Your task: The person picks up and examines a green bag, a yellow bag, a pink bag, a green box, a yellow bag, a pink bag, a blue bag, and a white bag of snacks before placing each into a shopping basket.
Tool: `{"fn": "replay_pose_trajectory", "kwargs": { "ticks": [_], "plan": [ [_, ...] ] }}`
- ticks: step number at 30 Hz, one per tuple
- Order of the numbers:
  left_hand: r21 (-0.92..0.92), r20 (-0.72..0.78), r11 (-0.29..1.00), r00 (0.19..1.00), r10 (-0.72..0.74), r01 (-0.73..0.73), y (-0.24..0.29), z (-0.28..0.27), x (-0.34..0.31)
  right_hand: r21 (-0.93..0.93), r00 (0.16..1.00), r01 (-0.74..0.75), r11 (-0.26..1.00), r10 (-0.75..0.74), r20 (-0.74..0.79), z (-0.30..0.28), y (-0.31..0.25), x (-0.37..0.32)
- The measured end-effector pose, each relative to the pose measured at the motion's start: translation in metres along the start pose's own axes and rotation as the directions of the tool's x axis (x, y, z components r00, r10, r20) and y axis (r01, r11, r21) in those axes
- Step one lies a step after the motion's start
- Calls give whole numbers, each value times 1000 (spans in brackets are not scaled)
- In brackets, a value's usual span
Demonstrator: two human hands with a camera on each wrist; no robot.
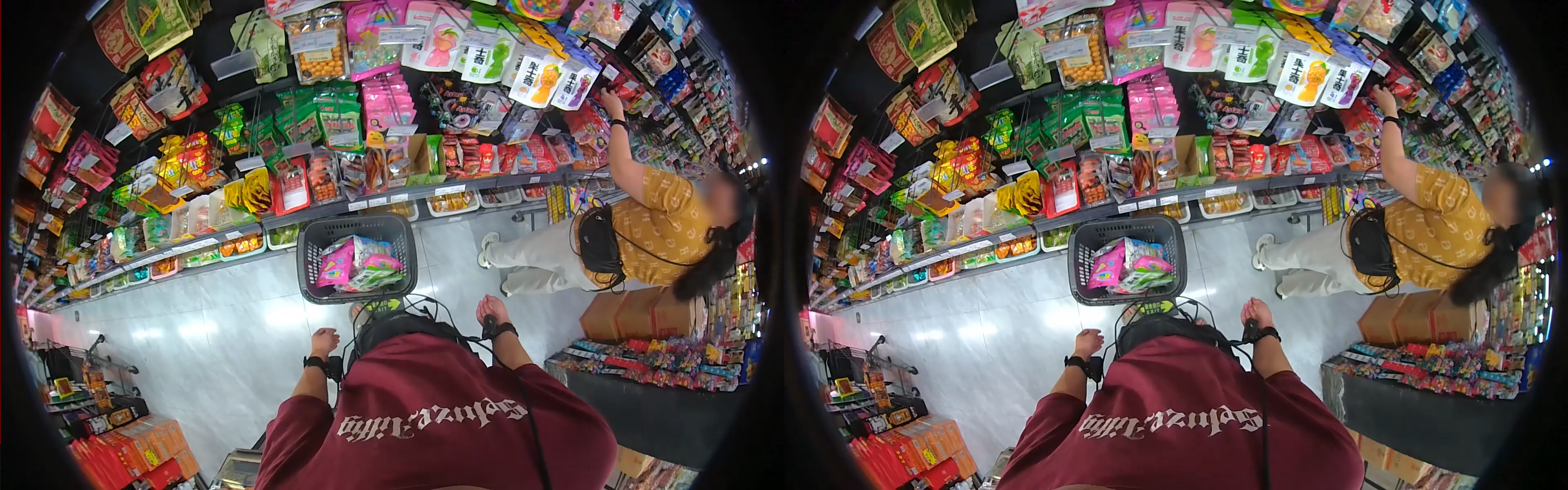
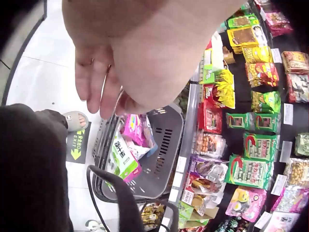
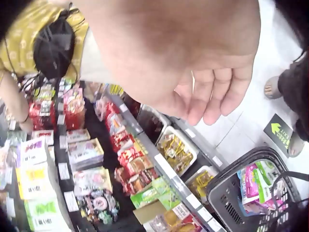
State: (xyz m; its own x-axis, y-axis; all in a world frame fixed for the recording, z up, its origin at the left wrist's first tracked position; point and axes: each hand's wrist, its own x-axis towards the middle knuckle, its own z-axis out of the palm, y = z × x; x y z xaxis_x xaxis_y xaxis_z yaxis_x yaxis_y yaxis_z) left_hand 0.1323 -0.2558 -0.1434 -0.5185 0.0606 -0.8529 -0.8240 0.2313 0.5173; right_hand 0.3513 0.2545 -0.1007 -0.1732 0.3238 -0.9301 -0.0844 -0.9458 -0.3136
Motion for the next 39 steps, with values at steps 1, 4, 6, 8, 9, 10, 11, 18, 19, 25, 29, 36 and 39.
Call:
{"fn": "replay_pose_trajectory", "kwargs": {
  "ticks": [1, 4, 6, 8, 9, 10, 11, 18, 19, 25, 29, 36, 39],
  "plan": [
    [-17, 15, 1000, 1000, -6, 6, -15, -2, 9, -138, 997, 38, 990, -29, 67, 7, -9, 8],
    [56, 1, 996, 997, -72, 72, -51, -6, 5, -359, 965, 180, 916, -94, 246, 14, -30, 0],
    [37, -76, 979, 977, -198, 202, -61, 6, -16, -44, 969, 14, 999, -3, 246, 18, -48, -3],
    [-70, -35, 976, 977, -211, 209, -81, 10, -20, 61, 955, -37, 997, 18, 297, -3, -58, 14],
    [-79, -47, 977, 978, -204, 200, -105, 6, -12, 92, 966, -8, 996, -16, 259, -12, -60, 20],
    [-106, 113, 994, 993, 25, -13, -135, 2, -1, 124, 973, 21, 992, -49, 224, -27, -58, 29],
    [-158, 259, 965, 934, 246, -210, -147, 1, 0, 110, 977, -28, 993, 4, 212, -43, -57, 45],
    [-6, -76, 994, 991, -108, 107, -133, 53, -90, 1, 987, -151, 988, 151, 48, -134, -33, 63],
    [-20, -66, 991, 989, -136, 135, -134, 53, -92, -12, 986, -160, 987, 160, 40, -141, -32, 59],
    [-37, -70, 977, 974, -214, 212, -136, 54, -99, -25, 987, -159, 987, 160, 29, -157, -34, 55],
    [-67, -72, 968, 966, -247, 243, -108, 69, -87, 22, 989, -142, 990, 141, 34, -141, -45, 63],
    [41, 4, 999, 999, -33, 33, -41, 97, -14, -26, 999, -6, 1000, 7, 53, -51, -76, 49],
    [-70, 54, 997, 998, 30, -26, -18, 108, -2, -69, 991, 34, 997, -25, 129, -16, -88, 55]
  ]
}}
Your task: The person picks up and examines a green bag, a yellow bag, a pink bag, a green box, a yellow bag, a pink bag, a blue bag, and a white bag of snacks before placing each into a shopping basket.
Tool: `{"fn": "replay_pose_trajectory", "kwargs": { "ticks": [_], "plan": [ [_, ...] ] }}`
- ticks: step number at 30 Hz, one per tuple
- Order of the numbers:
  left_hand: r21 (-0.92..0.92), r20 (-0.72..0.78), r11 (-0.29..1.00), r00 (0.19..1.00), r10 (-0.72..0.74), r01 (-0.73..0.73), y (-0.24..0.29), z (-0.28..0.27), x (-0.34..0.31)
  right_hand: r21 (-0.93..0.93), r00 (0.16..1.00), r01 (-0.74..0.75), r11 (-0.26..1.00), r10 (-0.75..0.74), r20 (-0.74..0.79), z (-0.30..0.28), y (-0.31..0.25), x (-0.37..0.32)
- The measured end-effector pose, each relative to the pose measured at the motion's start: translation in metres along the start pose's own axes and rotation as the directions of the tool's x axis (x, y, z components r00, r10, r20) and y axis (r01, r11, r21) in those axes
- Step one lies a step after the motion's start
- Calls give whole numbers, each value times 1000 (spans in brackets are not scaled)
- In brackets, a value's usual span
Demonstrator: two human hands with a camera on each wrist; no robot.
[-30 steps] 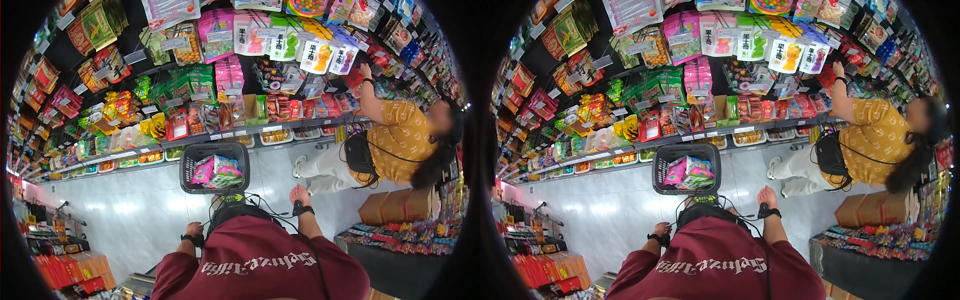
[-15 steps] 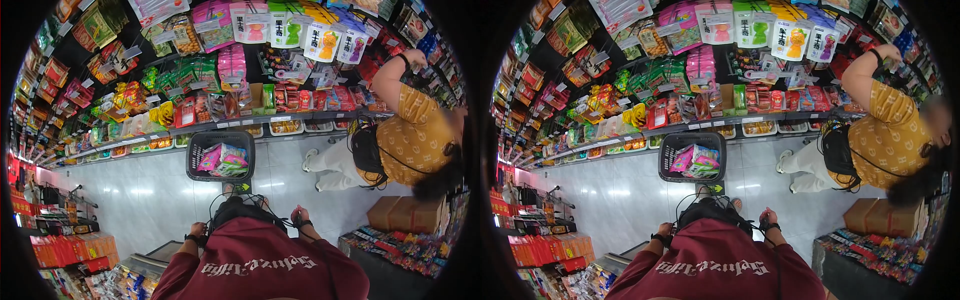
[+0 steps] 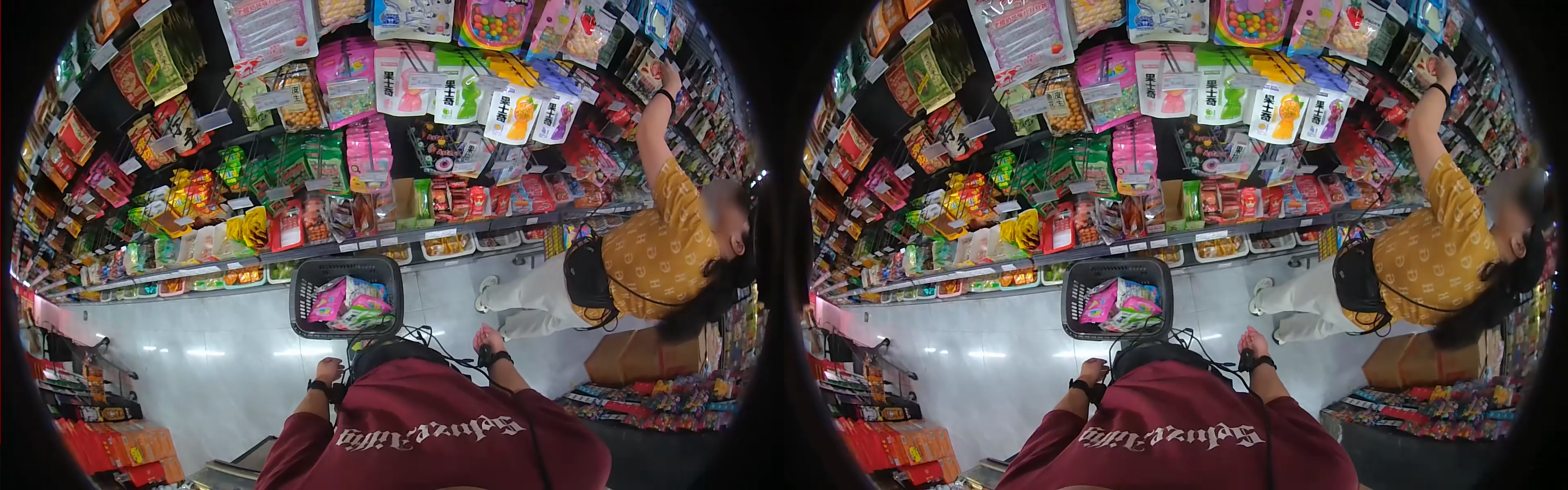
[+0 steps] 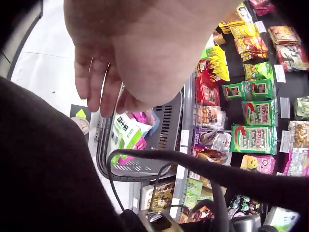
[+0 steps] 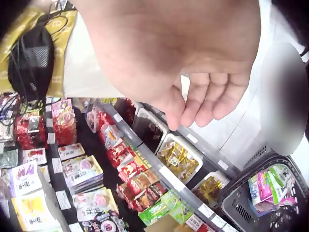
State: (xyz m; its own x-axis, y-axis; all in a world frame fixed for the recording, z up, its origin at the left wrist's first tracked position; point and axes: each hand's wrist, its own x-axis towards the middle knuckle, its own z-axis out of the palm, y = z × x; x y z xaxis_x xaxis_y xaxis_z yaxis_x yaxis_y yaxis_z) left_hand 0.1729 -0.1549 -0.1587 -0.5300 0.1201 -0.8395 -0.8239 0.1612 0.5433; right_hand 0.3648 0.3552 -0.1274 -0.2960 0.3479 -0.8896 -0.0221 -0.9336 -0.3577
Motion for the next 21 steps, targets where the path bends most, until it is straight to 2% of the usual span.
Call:
{"fn": "replay_pose_trajectory", "kwargs": {
  "ticks": [4, 7, 8, 11, 15, 16, 21],
  "plan": [
    [-1, 16, 999, 999, -39, 39, 0, -12, 18, -132, 992, 36, 991, -19, 124, 47, -12, 1],
    [-88, 53, 995, 998, -43, 47, -13, -27, 22, -164, 993, 29, 986, -9, 120, 77, -12, -1],
    [-91, -1, 990, 994, -108, 107, -14, -31, 20, -175, 986, 45, 984, -15, 167, 83, -11, 0],
    [8, 37, 988, 987, -155, 154, -46, -64, 42, -231, 978, 60, 971, -11, 207, 106, -9, -3],
    [-36, -84, 964, 960, -267, 264, -50, -80, 15, -261, 979, 106, 960, -54, 198, 140, -10, -25],
    [16, -93, 949, 945, -313, 316, -50, -86, 14, -287, 977, 128, 949, -71, 204, 148, -13, -30],
    [8, -114, 937, 932, -345, 348, -32, -96, 26, -314, 950, 203, 927, -109, 293, 180, -38, -41]
  ]
}}
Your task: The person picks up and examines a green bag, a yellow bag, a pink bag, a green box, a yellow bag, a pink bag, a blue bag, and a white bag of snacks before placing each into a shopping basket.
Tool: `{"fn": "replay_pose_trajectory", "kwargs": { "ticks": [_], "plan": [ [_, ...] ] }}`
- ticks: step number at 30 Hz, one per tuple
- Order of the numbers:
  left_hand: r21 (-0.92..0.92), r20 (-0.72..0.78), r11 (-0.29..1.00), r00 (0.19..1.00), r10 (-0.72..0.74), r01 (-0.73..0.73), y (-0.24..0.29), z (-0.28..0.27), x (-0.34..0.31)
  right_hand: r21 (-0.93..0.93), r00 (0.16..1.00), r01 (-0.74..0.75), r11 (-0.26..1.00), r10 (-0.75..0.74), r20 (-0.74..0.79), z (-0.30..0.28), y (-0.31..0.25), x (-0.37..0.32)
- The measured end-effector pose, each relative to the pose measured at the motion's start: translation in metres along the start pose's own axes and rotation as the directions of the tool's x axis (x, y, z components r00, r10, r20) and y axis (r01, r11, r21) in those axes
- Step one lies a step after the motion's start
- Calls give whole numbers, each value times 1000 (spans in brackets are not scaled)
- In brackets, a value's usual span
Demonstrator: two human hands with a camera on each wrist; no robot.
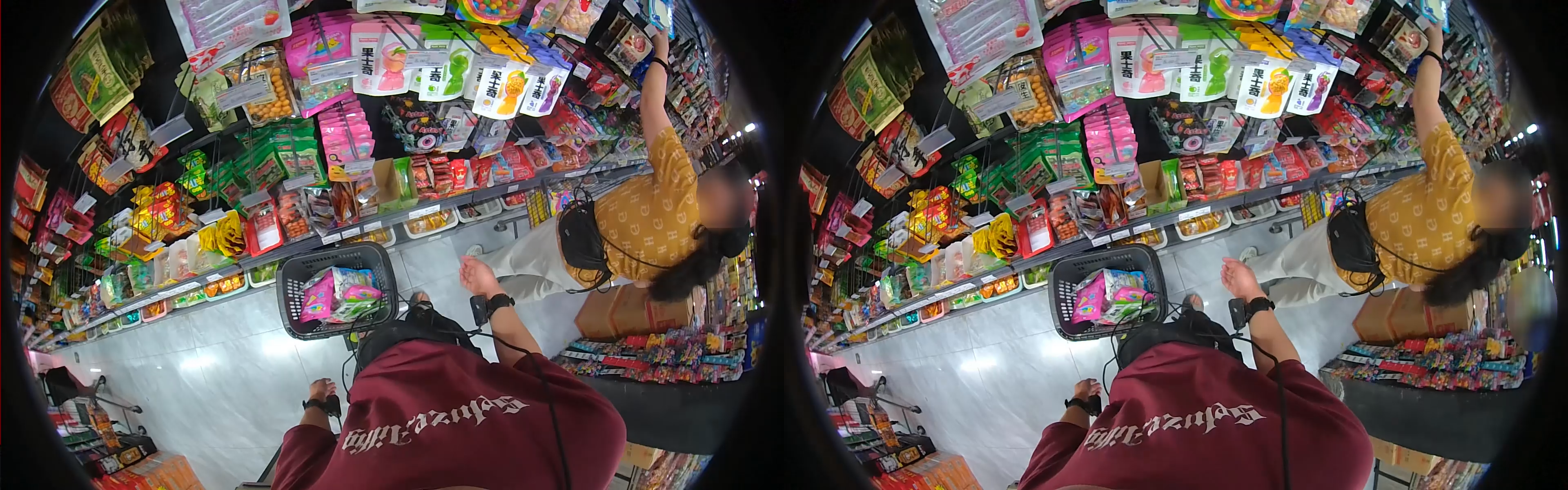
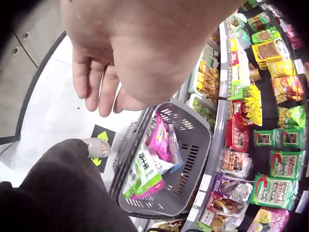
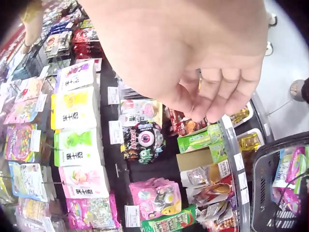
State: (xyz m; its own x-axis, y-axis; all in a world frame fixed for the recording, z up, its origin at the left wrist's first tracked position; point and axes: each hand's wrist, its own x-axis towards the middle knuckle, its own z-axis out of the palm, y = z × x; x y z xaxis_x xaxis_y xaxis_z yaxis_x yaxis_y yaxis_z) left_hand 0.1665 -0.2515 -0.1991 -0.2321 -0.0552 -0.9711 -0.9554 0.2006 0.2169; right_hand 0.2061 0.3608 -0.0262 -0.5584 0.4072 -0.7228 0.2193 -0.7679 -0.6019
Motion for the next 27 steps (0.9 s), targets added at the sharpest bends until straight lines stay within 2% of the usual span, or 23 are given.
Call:
{"fn": "replay_pose_trajectory", "kwargs": {
  "ticks": [2, 4, 6, 7, 8, 9, 10, 11, 12, 14, 16, 18, 20, 22, 24, 25, 26, 27],
  "plan": [
    [-1, -5, 996, 996, 86, -86, 24, 6, 0, -43, 1000, 22, 999, -23, -20, 14, -18, 2],
    [17, -22, 980, 979, 200, -200, 59, 24, -3, -144, 990, 137, 980, -132, 41, 27, -38, 8],
    [4, 5, 942, 942, 335, -335, 104, 46, -20, -132, 983, 179, 975, -170, 75, 43, -61, 10],
    [-8, 17, 912, 912, 410, -410, 128, 62, -26, -146, 967, 246, 958, -234, 98, 53, -74, 12],
    [-21, 28, 875, 875, 484, -483, 153, 81, -33, -157, 947, 314, 936, -297, 123, 64, -89, 14],
    [92, 83, 830, 835, 544, -550, 186, 101, -53, -151, 947, 312, 938, -294, 129, 73, -104, 16],
    [197, 145, 769, 794, 591, -608, 218, 126, -80, -148, 923, 375, 915, -353, 154, 81, -121, 20],
    [181, 175, 679, 703, 690, -711, 242, 153, -100, -145, 894, 437, 888, -411, 179, 88, -139, 24],
    [161, 203, 576, 598, 775, -801, 266, 182, -118, -144, 894, 436, 888, -408, 186, 92, -157, 30],
    [208, 317, 455, 499, 806, -866, 317, 240, -152, -93, 823, 553, 828, -525, 218, 98, -195, 43],
    [150, 465, 361, 388, 796, -920, 368, 306, -203, -72, 807, 573, 816, -547, 222, 105, -237, 52],
    [170, 529, 230, 286, 799, -958, 410, 371, -247, -85, 654, 755, 650, -738, 165, 106, -278, 63],
    [73, 544, 188, 197, 816, -979, 441, 434, -270, -100, 658, 752, 652, -733, 174, 96, -317, 87],
    [138, 579, 76, 143, 802, -987, 471, 487, -300, -191, 456, 878, 439, -888, 59, 100, -352, 92],
    [141, 614, -98, 9, 789, -985, 497, 531, -313, -238, 485, 857, 456, -871, 78, 99, -377, 98],
    [144, 609, -97, 11, 793, -985, 508, 554, -312, -249, 474, 857, 450, -880, 40, 101, -384, 102],
    [106, 569, -143, -59, 820, -984, 517, 575, -309, -262, 462, 856, 445, -887, 3, 102, -391, 106],
    [70, 526, -191, -126, 841, -979, 524, 593, -306, -262, 502, 840, 476, -864, 41, 100, -396, 108]
  ]
}}
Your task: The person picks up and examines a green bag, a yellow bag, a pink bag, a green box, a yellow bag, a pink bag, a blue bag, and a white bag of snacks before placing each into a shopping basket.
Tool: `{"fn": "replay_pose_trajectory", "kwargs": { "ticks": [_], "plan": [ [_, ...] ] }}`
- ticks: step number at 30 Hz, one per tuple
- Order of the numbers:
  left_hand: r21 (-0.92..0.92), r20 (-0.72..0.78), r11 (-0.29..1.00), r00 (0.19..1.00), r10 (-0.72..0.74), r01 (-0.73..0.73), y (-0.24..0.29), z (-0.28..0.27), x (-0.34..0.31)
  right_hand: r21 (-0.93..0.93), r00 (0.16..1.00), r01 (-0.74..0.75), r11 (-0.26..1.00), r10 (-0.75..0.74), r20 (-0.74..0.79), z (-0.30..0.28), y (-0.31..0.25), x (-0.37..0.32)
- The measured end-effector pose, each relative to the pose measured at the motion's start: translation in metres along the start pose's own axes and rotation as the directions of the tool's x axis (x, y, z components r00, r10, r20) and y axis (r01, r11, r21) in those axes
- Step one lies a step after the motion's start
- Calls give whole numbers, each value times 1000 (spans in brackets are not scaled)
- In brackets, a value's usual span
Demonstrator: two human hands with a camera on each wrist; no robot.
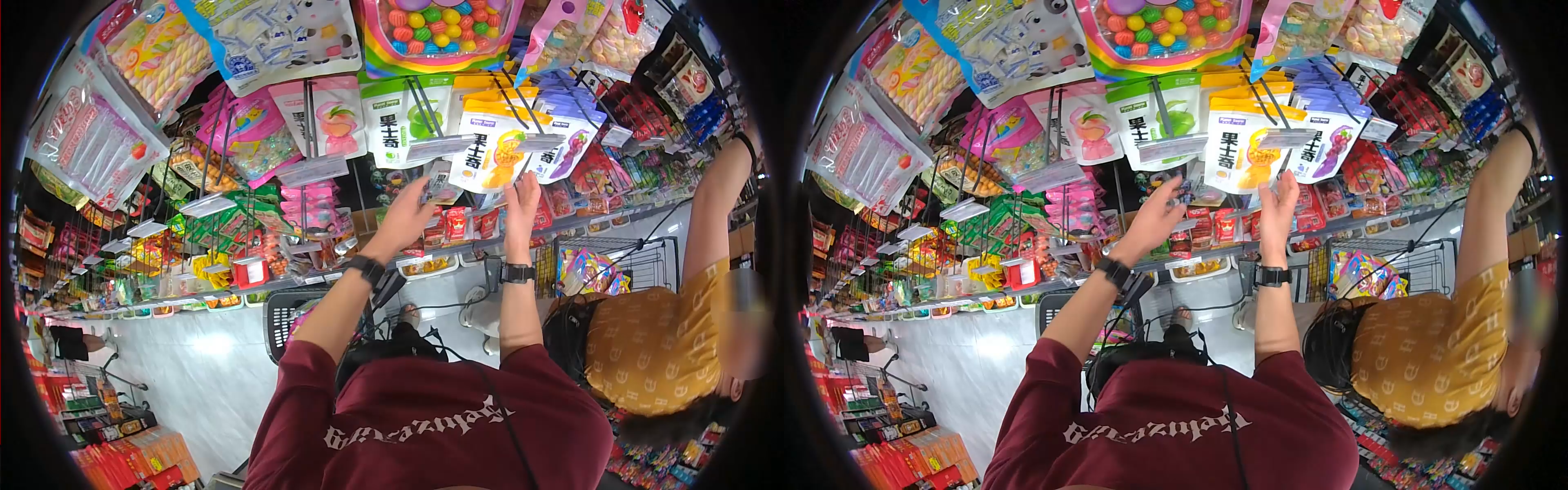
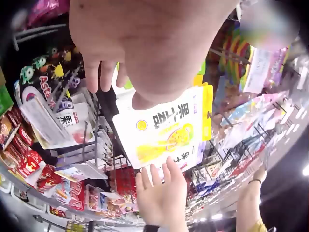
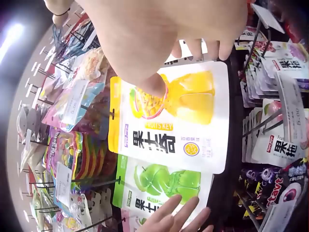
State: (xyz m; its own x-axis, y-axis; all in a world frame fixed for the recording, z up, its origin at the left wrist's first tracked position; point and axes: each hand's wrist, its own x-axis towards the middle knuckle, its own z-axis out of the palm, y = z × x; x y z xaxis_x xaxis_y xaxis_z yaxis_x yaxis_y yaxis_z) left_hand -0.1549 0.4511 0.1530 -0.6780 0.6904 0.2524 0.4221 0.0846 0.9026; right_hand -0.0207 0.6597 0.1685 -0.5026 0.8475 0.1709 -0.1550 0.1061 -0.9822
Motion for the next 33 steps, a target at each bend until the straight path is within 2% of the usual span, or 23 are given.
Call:
{"fn": "replay_pose_trajectory", "kwargs": {
  "ticks": [1, 4, 6, 7, 8, 9, 10, 11, 12, 15, 16, 19, 20, 23, 25, 27, 31, 33],
  "plan": [
    [1, -3, 1000, 1000, -5, 5, 0, 10, 14, -1, 1000, -4, 1000, 4, 4, 0, 2, 4],
    [-241, 1, 963, 993, -121, 118, 11, 29, 39, 98, 997, -27, 995, 20, 75, -1, 6, 11],
    [-257, 50, 958, 992, -118, 127, 18, 31, 44, 73, 981, -39, 997, 24, 193, -8, 3, 11],
    [-275, 97, 951, 988, -117, 139, 33, 29, 44, 72, 982, -34, 997, 20, 189, -11, 1, 10],
    [-232, 109, 940, 967, -229, 249, 49, 25, 39, 133, 983, -78, 988, 54, 174, -15, -2, 6],
    [-234, 115, 940, 967, -228, 250, 53, 23, 34, 194, 982, -124, 973, 93, 163, -19, -5, 0],
    [-298, 188, 920, 961, -205, 254, 56, 21, 28, 159, 981, -142, 977, 118, 153, -22, -21, -9],
    [-360, 256, 896, 951, -174, 261, 60, 20, 22, 156, 981, -142, 977, 118, 152, -26, -25, -17],
    [-414, 263, 860, 944, -200, 298, 68, 20, 14, 185, 984, -110, 977, 81, 159, -31, -28, -25],
    [-394, 331, 877, 932, -145, 277, 102, 7, -9, 212, 989, -80, 974, 51, 139, -38, -55, -56],
    [-425, 320, 875, 942, -96, 233, 108, 7, -16, 238, 989, -95, 967, 64, 137, -40, -63, -66],
    [-436, 312, 866, 944, -111, 246, 122, 7, -32, 258, 988, -116, 959, 84, 133, -42, -83, -94],
    [-423, 289, 888, 956, -58, 182, 125, 5, -39, 267, 988, -127, 955, 98, 119, -44, -84, -102],
    [-393, 268, 912, 963, -12, 121, 119, 0, -65, 254, 984, -156, 955, 127, 127, -49, -84, -130],
    [-363, 295, 920, 955, -34, 145, 114, -14, -88, 231, 979, -171, 958, 139, 147, -47, -93, -151],
    [-340, 344, 928, 939, -27, 151, 99, -28, -117, 233, 962, -216, 948, 166, 218, -37, -102, -176],
    [-233, 321, 962, 945, -66, 146, 77, -76, -183, 181, 929, -211, 961, 140, 342, -10, -103, -220],
    [-256, 273, 951, 957, -100, 173, 68, -98, -221, 146, 907, -243, 959, 172, 384, 13, -107, -248]
  ]
}}
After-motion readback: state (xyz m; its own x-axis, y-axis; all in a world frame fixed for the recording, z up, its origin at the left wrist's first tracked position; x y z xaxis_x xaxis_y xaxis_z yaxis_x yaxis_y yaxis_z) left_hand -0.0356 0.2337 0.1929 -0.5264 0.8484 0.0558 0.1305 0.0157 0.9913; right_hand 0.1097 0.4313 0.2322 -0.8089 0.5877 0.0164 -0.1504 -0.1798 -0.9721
